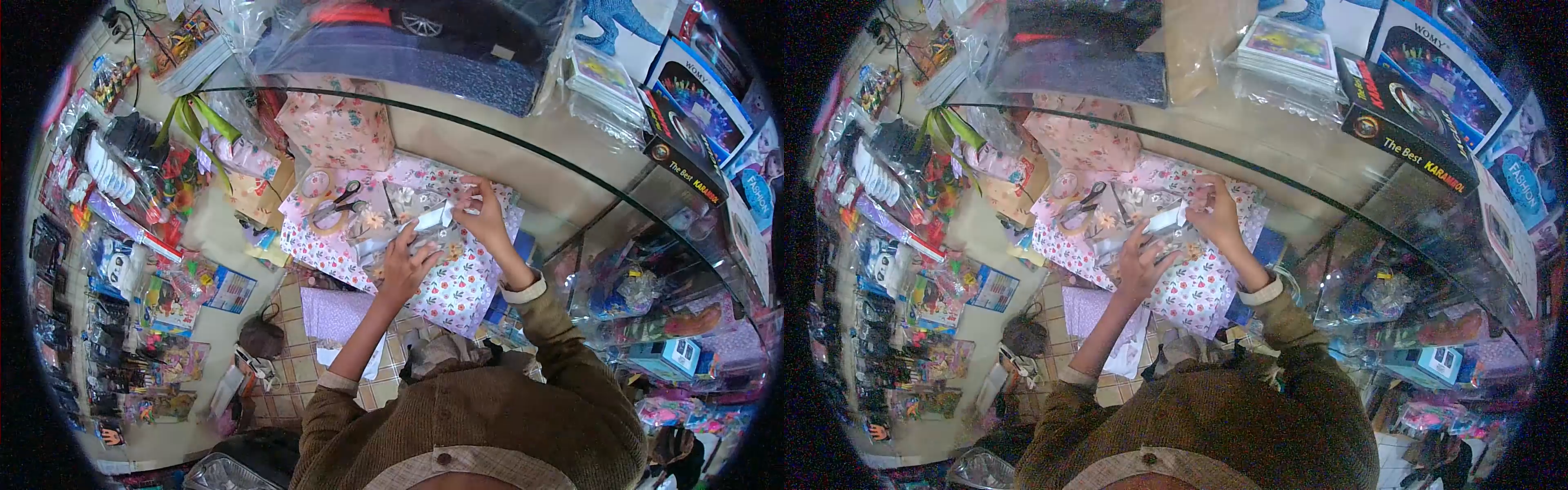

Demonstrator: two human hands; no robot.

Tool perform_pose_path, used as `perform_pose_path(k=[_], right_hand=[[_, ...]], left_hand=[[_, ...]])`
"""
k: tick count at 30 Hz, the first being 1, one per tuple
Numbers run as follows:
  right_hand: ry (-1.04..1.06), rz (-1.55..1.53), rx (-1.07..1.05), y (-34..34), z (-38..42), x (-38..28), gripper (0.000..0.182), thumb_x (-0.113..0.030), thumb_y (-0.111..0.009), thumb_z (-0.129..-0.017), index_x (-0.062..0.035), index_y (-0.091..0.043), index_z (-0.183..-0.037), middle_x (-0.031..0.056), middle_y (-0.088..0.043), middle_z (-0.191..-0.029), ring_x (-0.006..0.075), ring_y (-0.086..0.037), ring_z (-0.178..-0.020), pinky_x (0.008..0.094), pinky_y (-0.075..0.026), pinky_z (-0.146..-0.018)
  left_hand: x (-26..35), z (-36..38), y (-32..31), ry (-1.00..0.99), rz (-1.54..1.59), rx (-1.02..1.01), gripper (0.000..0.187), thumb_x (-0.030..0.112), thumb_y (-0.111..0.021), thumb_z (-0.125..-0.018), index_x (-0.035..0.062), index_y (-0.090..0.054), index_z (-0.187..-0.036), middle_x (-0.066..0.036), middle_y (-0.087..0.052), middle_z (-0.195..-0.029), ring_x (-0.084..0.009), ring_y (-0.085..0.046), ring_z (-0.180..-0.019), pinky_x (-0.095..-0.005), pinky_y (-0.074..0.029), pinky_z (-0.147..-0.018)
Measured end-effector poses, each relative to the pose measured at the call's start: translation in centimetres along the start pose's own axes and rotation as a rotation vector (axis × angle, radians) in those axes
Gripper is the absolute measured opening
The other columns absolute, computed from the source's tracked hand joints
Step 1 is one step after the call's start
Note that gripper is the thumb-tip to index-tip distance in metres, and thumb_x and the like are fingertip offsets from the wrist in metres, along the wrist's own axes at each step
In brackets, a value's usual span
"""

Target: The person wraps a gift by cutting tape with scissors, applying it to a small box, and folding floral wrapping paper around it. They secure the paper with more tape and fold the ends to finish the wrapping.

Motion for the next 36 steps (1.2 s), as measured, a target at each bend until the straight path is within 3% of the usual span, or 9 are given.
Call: perform_pose_path(k=[3,6,15,18,21,24,30,32,36], right_hand=[[-0.127,0.037,0.001,0.1,1.0,0.0,0.056,0.006,-0.069,-0.066,-0.0074,-0.051,-0.117,0.0078,-0.053,-0.097,0.0124,-0.06,-0.077,0.0257,-0.053,-0.063],[0.011,0.165,0.045,0.2,1.8,-0.2,0.056,0.005,-0.069,-0.067,-0.0074,-0.05,-0.118,0.009,-0.05,-0.104,0.0121,-0.059,-0.079,0.0265,-0.054,-0.063],[-0.146,-0.162,0.186,-0.1,5.3,0.8,0.058,0.006,-0.064,-0.073,-0.0094,-0.042,-0.124,0.0051,-0.046,-0.108,0.012,-0.054,-0.093,0.0257,-0.05,-0.072],[-0.166,-0.224,0.231,-0.2,6.1,0.7,0.065,0.006,-0.064,-0.074,-0.0116,-0.036,-0.129,0.0061,-0.044,-0.111,0.0136,-0.052,-0.099,0.0273,-0.049,-0.076],[-0.162,-0.242,0.291,-0.1,6.6,0.9,0.07,0.006,-0.063,-0.074,-0.0132,-0.029,-0.133,0.0077,-0.042,-0.114,0.016,-0.052,-0.1,0.0285,-0.049,-0.077],[-0.14,-0.242,0.345,-0.1,6.9,0.7,0.073,0.006,-0.063,-0.075,-0.0134,-0.026,-0.134,0.0093,-0.041,-0.115,0.0183,-0.053,-0.103,0.0299,-0.05,-0.076],[-0.128,-0.283,0.342,-0.4,7.2,0.2,0.072,0.006,-0.063,-0.075,-0.0111,-0.026,-0.135,0.0099,-0.042,-0.115,0.0195,-0.052,-0.105,0.0321,-0.051,-0.077],[-0.065,-0.188,0.321,-0.5,7.0,-0.3,0.071,0.005,-0.064,-0.075,-0.0092,-0.027,-0.134,0.0112,-0.042,-0.116,0.0217,-0.052,-0.108,0.0327,-0.05,-0.079],[0.261,0.321,0.285,-0.5,6.8,-2.2,0.07,0.003,-0.065,-0.075,-0.0062,-0.027,-0.134,0.0148,-0.043,-0.121,0.0265,-0.05,-0.112,0.0328,-0.05,-0.081]], left_hand=[[-0.1,0.2,-0.1,0.064,-0.031,-0.016,0.058,0.02,-0.086,-0.063,0.0126,-0.049,-0.107,-0.019,-0.046,-0.131,-0.0304,-0.061,-0.09,-0.0405,-0.053,-0.078],[0.9,-0.2,0.5,0.026,-0.061,-0.011,0.058,0.02,-0.086,-0.064,0.0127,-0.048,-0.107,-0.018,-0.046,-0.13,-0.0291,-0.061,-0.092,-0.0398,-0.051,-0.076],[1.9,1.4,0.1,-0.021,-0.094,0.012,0.06,0.016,-0.084,-0.067,0.0169,-0.044,-0.112,-0.019,-0.045,-0.129,-0.0309,-0.06,-0.096,-0.0398,-0.05,-0.075],[2.2,1.8,0.4,-0.115,0.003,0.045,0.05,0.013,-0.082,-0.068,0.0151,-0.053,-0.108,-0.019,-0.049,-0.125,-0.0328,-0.06,-0.1,-0.041,-0.051,-0.079],[2.7,1.8,0.0,-0.172,0.228,-0.211,0.034,0.009,-0.08,-0.068,0.0127,-0.064,-0.097,-0.02,-0.054,-0.119,-0.0345,-0.058,-0.105,-0.0414,-0.052,-0.083],[3.5,1.8,0.0,-0.234,0.265,-0.29,0.022,0.007,-0.08,-0.067,0.011,-0.069,-0.086,-0.02,-0.057,-0.115,-0.0343,-0.059,-0.102,-0.0407,-0.052,-0.084],[2.8,1.4,1.0,-0.138,0.318,-0.006,0.019,0.003,-0.077,-0.069,0.0068,-0.063,-0.082,-0.016,-0.055,-0.103,-0.0305,-0.059,-0.101,-0.0409,-0.052,-0.081],[0.9,1.7,0.5,0.128,0.498,0.021,0.018,0.001,-0.076,-0.07,0.0051,-0.06,-0.077,-0.016,-0.053,-0.102,-0.029,-0.057,-0.102,-0.041,-0.05,-0.082],[0.8,-1.0,3.1,0.155,0.452,0.03,0.035,-0.008,-0.068,-0.075,0.0026,-0.051,-0.103,-0.018,-0.049,-0.111,-0.0266,-0.059,-0.093,-0.0332,-0.052,-0.073]])
Point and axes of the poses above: each hand's wrist, its own z-axis away from the middle knuckle, its own y-axis out of the back of the hand, x = y × z, the point moved 7 cm from there along -z, towards the middle knuckle
